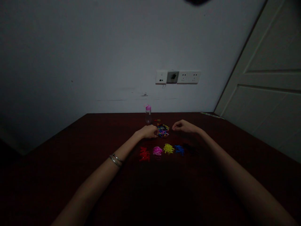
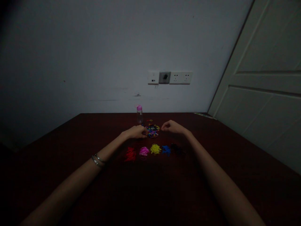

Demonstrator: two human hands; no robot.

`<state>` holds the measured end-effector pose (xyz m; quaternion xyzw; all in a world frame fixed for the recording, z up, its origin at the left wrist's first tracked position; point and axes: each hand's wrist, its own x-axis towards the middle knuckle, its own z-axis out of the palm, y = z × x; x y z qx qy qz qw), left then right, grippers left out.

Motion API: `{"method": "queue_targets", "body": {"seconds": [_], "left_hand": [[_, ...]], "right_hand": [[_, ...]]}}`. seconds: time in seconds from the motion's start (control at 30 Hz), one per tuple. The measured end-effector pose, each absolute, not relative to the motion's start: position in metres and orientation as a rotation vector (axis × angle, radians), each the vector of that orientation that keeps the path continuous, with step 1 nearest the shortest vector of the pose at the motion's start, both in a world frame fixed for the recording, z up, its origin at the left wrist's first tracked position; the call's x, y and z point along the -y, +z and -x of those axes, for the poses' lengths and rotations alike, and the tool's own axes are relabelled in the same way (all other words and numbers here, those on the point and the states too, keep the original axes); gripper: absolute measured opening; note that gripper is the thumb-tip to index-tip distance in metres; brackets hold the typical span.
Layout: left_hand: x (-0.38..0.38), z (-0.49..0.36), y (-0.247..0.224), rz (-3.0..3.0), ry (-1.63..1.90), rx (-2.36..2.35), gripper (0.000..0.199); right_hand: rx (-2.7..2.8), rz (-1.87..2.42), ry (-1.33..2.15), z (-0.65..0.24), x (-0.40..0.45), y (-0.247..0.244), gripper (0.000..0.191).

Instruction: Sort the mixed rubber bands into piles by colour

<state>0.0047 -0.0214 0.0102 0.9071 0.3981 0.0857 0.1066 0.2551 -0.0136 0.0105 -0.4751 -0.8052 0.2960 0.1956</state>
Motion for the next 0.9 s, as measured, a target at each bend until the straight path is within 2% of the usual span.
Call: {"method": "queue_targets", "body": {"seconds": [0.3,0.63,0.9], "left_hand": [[0.019,-0.005,0.01,-2.64,0.325,-1.068,0.009],[0.039,-0.017,0.039,-2.282,0.467,-0.81,0.02],[0.05,-0.031,0.03,-2.175,0.283,-0.678,0.021]], "right_hand": [[2.22,1.34,0.859,-0.257,0.013,0.008,0.023],[2.251,1.379,0.907,-0.256,0.014,0.008,0.023],[2.303,1.35,0.907,-0.253,0.016,0.003,0.023]]}}
